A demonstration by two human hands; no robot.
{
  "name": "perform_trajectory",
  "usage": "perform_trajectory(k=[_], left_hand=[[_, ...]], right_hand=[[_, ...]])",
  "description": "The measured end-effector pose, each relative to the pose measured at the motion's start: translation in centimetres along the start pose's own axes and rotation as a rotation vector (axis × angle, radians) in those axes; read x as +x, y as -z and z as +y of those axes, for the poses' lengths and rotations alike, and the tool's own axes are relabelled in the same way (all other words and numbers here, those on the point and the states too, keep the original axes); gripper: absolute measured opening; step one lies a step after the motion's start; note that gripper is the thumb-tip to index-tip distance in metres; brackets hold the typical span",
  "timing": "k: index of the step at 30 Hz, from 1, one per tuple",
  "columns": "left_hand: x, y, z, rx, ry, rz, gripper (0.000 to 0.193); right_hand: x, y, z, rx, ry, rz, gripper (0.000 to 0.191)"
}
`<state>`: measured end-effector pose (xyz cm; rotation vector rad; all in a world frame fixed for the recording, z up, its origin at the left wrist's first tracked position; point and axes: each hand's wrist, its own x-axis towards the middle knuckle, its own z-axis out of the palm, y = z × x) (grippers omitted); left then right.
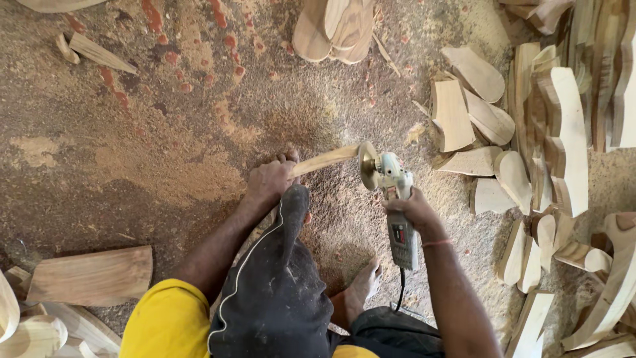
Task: The person sits on the floor of a woodworking shop surrounded by piles of carved wooden pieces and uses an angle grinder to sand and smooth the edges of small wooden components one at a time, picking each piece from the floor, grinding its surfaces, and setting it back down among the pile.
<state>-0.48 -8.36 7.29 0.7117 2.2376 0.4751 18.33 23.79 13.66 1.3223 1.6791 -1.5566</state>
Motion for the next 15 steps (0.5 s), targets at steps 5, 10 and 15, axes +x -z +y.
perform_trajectory(k=[5, 10, 15], left_hand=[[-0.1, -0.6, 0.1, 0.013, -0.027, -0.012, 0.038], [0.1, -0.9, 0.2, 0.090, -0.019, 0.039, 0.035], [0.4, -1.8, -1.3, 0.019, 0.050, -0.069, 0.039]], right_hand=[[-5.5, -3.5, -1.5, -0.469, 0.192, 0.084, 0.049], [-8.4, -6.6, -2.9, -0.582, 0.158, 0.081, 0.064], [-4.1, -2.9, -0.8, -0.345, 0.113, 0.067, 0.051]])
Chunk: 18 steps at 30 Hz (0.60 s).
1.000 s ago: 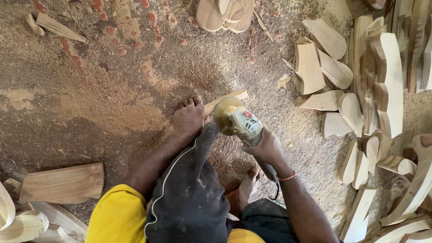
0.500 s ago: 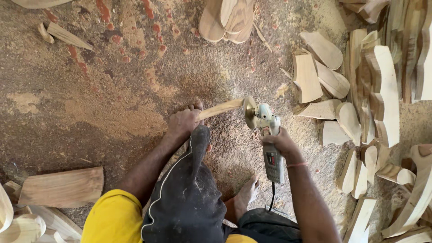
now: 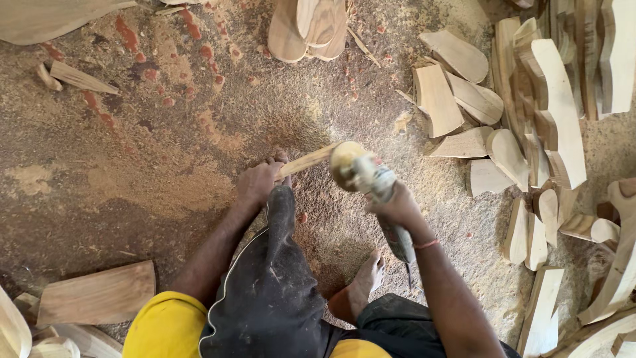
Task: The person sits on the floor of a woodworking shop surrounded by piles of carved wooden pieces and uses an angle grinder to sand and smooth the edges of small wooden components one at a time, picking each piece from the floor, grinding its surfaces, and setting it back down among the pile.
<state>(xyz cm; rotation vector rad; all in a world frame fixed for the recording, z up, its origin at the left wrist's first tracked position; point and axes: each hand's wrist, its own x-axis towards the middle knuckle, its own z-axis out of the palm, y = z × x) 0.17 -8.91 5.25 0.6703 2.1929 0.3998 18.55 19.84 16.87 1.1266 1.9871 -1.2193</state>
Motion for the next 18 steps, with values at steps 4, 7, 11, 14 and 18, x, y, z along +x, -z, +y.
perform_trajectory(k=[4, 7, 11, 14, 18], left_hand=[[0.7, -0.8, -1.0, -0.027, -0.064, 0.060, 0.036], [1.1, -1.0, -1.3, -0.016, -0.070, 0.057, 0.034], [0.7, -0.9, -1.1, -0.033, -0.043, 0.015, 0.033], [0.6, -0.7, -0.9, -0.015, -0.032, 0.007, 0.032], [0.8, -0.8, -1.0, 0.001, -0.040, -0.018, 0.032]], right_hand=[[4.6, 2.3, 3.5, 0.520, -0.184, -0.276, 0.049], [4.5, 2.3, 4.0, 0.485, -0.091, -0.281, 0.053], [0.6, 0.8, 0.6, 0.107, 0.032, -0.084, 0.051], [-2.8, -1.5, -3.1, -0.277, 0.070, 0.045, 0.050], [-5.3, -3.0, -5.6, -0.414, 0.108, 0.055, 0.057]])
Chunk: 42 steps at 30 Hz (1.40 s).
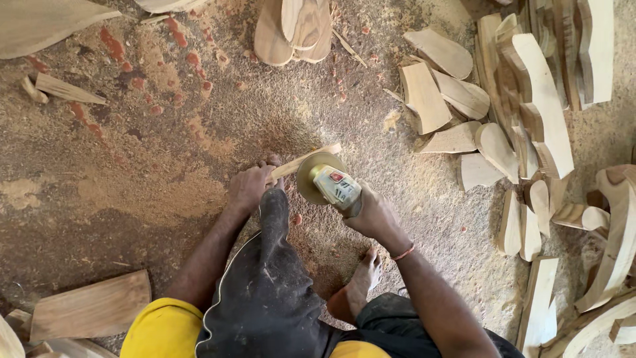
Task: The person sits on the floor of a woodworking shop surrounded by piles of carved wooden pieces and uses an angle grinder to sand and smooth the edges of small wooden components one at a time, picking each piece from the floor, grinding its surfaces, and setting it back down among the pile.
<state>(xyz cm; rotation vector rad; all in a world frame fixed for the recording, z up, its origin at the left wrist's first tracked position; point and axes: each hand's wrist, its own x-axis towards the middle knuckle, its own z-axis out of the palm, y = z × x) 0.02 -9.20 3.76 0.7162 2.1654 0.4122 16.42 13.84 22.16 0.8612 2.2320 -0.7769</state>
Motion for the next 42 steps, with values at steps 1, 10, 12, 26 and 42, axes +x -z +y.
perform_trajectory(k=[1, 10, 12, 26, 42], left_hand=[[0.1, -0.1, -0.1, 0.001, -0.001, -0.002, 0.032], [-0.6, 1.0, 0.8, -0.052, -0.045, 0.043, 0.040], [-0.6, 2.2, 1.1, -0.041, -0.077, 0.086, 0.039], [4.6, 0.1, 8.8, 0.166, -0.272, 0.121, 0.015], [3.1, 4.1, 1.6, -0.133, -0.268, 0.339, 0.030]], right_hand=[[0.0, -0.2, 0.0, 0.005, 0.040, 0.002, 0.061], [7.2, -0.7, 11.9, 0.939, -0.266, -0.295, 0.045], [7.8, -1.3, 13.9, 0.971, -0.220, -0.290, 0.042], [-3.0, -3.3, 12.7, 1.288, 0.046, 0.048, 0.051], [-0.9, -4.5, 9.2, 0.978, -0.193, 0.075, 0.046]])
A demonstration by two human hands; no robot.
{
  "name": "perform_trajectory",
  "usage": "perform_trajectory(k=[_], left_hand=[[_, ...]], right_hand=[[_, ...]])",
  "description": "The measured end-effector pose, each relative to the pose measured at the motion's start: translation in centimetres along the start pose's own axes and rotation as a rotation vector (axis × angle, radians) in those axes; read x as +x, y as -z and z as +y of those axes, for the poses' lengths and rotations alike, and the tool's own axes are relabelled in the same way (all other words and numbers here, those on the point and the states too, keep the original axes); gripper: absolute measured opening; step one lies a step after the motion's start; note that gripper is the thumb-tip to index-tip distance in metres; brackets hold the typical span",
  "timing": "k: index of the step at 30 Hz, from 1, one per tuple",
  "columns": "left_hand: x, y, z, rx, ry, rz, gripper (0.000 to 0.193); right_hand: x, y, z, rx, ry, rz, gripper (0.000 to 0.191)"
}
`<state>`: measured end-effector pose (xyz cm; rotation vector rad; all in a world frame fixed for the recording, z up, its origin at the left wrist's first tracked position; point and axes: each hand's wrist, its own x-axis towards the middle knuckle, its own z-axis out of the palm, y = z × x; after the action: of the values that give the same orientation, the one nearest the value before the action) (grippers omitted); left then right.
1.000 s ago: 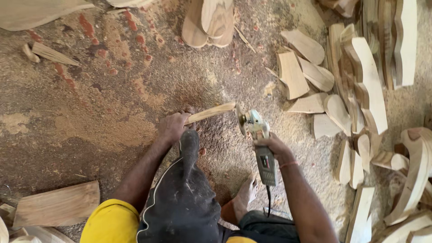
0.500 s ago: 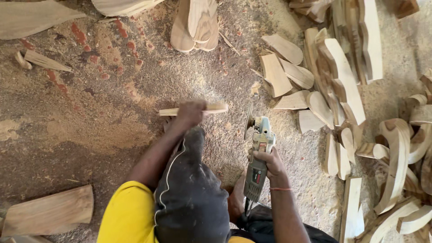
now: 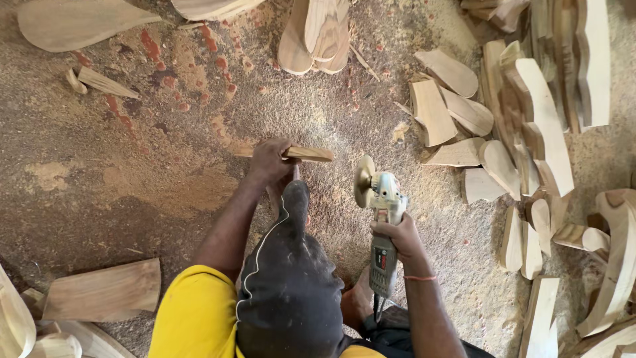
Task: The person sits on the floor of a woodworking shop surrounded by piles of carved wooden pieces and uses an angle grinder to sand and smooth the edges of small wooden components one at a time, picking each piece from the floor, grinding its surfaces, and setting it back down among the pile.
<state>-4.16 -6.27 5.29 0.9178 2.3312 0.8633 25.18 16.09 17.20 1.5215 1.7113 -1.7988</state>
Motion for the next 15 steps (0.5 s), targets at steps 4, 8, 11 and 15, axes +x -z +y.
perform_trajectory(k=[4, 8, 11, 15], left_hand=[[0.2, -0.2, -0.5, 0.015, 0.039, -0.037, 0.026], [0.1, -0.2, -0.6, -0.048, 0.035, -0.005, 0.028], [0.0, 0.0, -0.5, -0.071, 0.066, -0.042, 0.027], [-0.1, 0.3, -0.6, -0.050, 0.066, -0.020, 0.028]], right_hand=[[-0.5, -2.9, -4.2, -0.239, -0.090, 0.041, 0.049], [-0.9, -5.6, -7.6, -0.437, -0.011, 0.023, 0.056], [-0.8, -6.5, -8.3, -0.551, 0.158, 0.012, 0.066], [0.5, -6.1, -6.1, -0.368, 0.042, -0.018, 0.056]])
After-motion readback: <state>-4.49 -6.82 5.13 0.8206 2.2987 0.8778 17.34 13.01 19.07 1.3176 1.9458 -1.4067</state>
